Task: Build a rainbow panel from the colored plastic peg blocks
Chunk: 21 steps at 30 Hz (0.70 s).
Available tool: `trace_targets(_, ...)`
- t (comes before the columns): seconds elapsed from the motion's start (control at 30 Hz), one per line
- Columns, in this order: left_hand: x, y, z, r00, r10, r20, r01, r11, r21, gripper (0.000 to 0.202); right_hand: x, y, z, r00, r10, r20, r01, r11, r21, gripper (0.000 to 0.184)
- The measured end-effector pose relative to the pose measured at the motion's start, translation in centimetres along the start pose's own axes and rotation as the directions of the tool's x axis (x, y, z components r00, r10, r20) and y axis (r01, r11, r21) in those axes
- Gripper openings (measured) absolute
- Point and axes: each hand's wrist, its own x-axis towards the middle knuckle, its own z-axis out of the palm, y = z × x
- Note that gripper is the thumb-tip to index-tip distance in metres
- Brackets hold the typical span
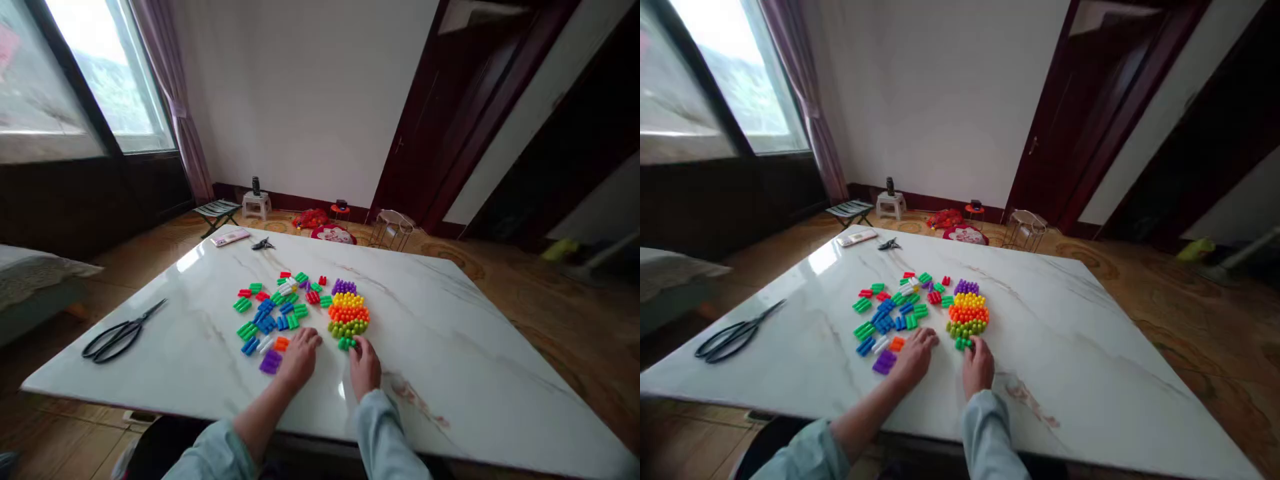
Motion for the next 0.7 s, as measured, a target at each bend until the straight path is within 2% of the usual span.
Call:
trace_targets(0.23, -0.2, 0.6, -0.5, 1.0, 0.011, 0.009, -0.011, 1.0, 0.018, 0.028, -0.7, -1.2, 2.3, 0.995, -0.101, -0.011, 0.101, 0.994, 0.043, 0.023)
trace_targets(0.33, -0.2, 0.7, -0.8, 1.0, 0.006, 0.006, -0.006, 1.0, 0.016, 0.028, -0.5, -1.6, 2.8, 0.985, -0.149, -0.086, 0.154, 0.987, 0.054, 0.022)
trace_targets(0.47, -0.2, 0.8, -0.8, 1.0, 0.01, 0.006, -0.01, 1.0, 0.013, 0.029, -0.8, -2.6, 2.0, 0.958, -0.207, -0.196, 0.223, 0.973, 0.058, 0.021)
trace_targets(0.53, -0.2, 0.7, -0.8, 1.0, 0.009, 0.001, -0.009, 1.0, 0.009, 0.028, -1.0, -3.1, 1.2, 0.956, -0.258, -0.137, 0.266, 0.963, 0.045, 0.016)
trace_targets(0.7, -0.3, 0.7, -0.8, 1.0, -0.002, -0.015, 0.002, 1.0, -0.004, 0.026, -1.1, -3.5, 0.4, 0.913, -0.37, 0.172, 0.38, 0.924, -0.03, 0.017)
